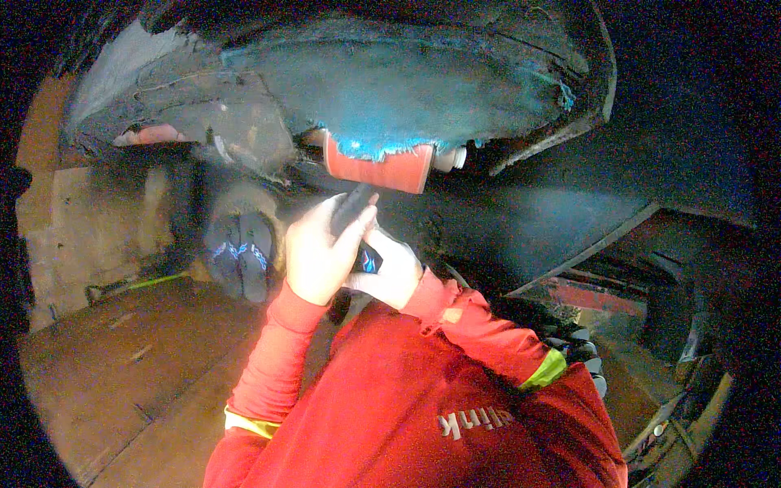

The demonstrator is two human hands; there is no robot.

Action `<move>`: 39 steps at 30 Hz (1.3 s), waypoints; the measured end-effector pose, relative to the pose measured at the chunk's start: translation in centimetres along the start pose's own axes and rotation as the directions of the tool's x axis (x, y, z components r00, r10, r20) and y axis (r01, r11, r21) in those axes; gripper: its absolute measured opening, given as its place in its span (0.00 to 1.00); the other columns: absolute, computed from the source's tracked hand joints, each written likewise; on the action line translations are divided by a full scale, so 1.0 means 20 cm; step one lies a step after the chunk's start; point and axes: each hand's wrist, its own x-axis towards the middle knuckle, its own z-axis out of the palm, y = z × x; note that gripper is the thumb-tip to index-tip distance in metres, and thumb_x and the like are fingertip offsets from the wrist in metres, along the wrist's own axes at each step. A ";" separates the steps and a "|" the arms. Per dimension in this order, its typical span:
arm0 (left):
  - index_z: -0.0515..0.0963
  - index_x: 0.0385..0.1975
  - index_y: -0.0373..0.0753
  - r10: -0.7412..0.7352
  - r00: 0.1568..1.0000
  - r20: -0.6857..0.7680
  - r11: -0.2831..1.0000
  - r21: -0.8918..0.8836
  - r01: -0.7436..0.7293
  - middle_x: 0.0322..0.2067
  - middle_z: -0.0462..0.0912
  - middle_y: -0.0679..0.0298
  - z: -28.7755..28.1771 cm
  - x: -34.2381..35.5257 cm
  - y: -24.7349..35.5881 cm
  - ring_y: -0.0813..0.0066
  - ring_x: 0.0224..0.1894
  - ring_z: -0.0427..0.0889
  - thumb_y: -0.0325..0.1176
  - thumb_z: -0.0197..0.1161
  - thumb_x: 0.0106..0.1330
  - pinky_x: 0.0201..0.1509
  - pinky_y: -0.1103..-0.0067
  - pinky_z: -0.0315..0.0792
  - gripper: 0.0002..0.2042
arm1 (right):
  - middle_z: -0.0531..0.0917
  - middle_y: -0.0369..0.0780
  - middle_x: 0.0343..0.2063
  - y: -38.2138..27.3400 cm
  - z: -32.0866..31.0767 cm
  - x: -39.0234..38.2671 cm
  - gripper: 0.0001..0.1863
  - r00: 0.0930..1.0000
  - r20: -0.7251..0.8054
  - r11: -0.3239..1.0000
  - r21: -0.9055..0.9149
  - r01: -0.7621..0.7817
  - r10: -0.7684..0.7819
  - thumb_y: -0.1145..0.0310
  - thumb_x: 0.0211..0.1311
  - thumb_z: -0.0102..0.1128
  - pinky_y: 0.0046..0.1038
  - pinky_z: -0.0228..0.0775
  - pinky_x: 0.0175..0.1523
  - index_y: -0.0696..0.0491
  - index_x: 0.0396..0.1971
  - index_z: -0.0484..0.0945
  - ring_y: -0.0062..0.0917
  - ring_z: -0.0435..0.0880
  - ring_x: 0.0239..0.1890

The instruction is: The person repeatedly presses the soles of flip-flops against a rotating grinding wheel to smooth or shape them. After each sandal, they place it on a growing stack on the workbench and pick up the next one. The process continues for multiple sandals in a repetitive cycle.

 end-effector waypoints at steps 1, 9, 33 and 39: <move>0.81 0.34 0.32 -0.030 0.999 0.032 0.997 0.068 0.028 0.31 0.85 0.47 0.00 0.01 0.00 0.47 0.31 0.86 0.44 0.69 0.65 0.35 0.64 0.80 0.18 | 0.73 0.53 0.65 0.00 -0.01 0.00 0.49 1.000 -0.018 0.999 0.041 0.007 -0.006 0.58 0.53 0.78 0.35 0.66 0.70 0.61 0.71 0.62 0.41 0.73 0.68; 0.82 0.45 0.30 -0.066 0.995 -0.081 0.981 -0.188 0.050 0.36 0.86 0.46 0.02 -0.01 0.03 0.51 0.34 0.88 0.39 0.69 0.66 0.37 0.69 0.80 0.17 | 0.75 0.45 0.63 -0.06 -0.03 0.05 0.45 0.998 0.061 0.997 -0.067 0.026 -0.022 0.68 0.54 0.76 0.34 0.68 0.68 0.58 0.71 0.62 0.33 0.76 0.64; 0.70 0.68 0.31 -0.084 0.991 0.104 0.690 -0.711 0.133 0.63 0.77 0.56 -0.12 -0.25 -0.20 0.74 0.61 0.77 0.24 0.67 0.68 0.67 0.76 0.69 0.28 | 0.70 0.62 0.61 -0.12 0.17 0.00 0.32 0.900 -0.050 0.497 -0.846 0.192 -0.433 0.68 0.61 0.61 0.50 0.66 0.67 0.57 0.67 0.70 0.58 0.72 0.62; 0.86 0.45 0.34 -0.008 1.000 -0.023 1.000 0.008 0.008 0.39 0.90 0.59 -1.11 -0.41 -0.34 0.71 0.37 0.88 0.30 0.74 0.59 0.46 0.75 0.79 0.15 | 0.72 0.38 0.29 -0.50 0.39 -0.12 0.37 0.811 0.503 0.540 -0.611 0.578 -0.299 0.45 0.54 0.68 0.43 0.69 0.37 0.29 0.67 0.73 0.36 0.72 0.34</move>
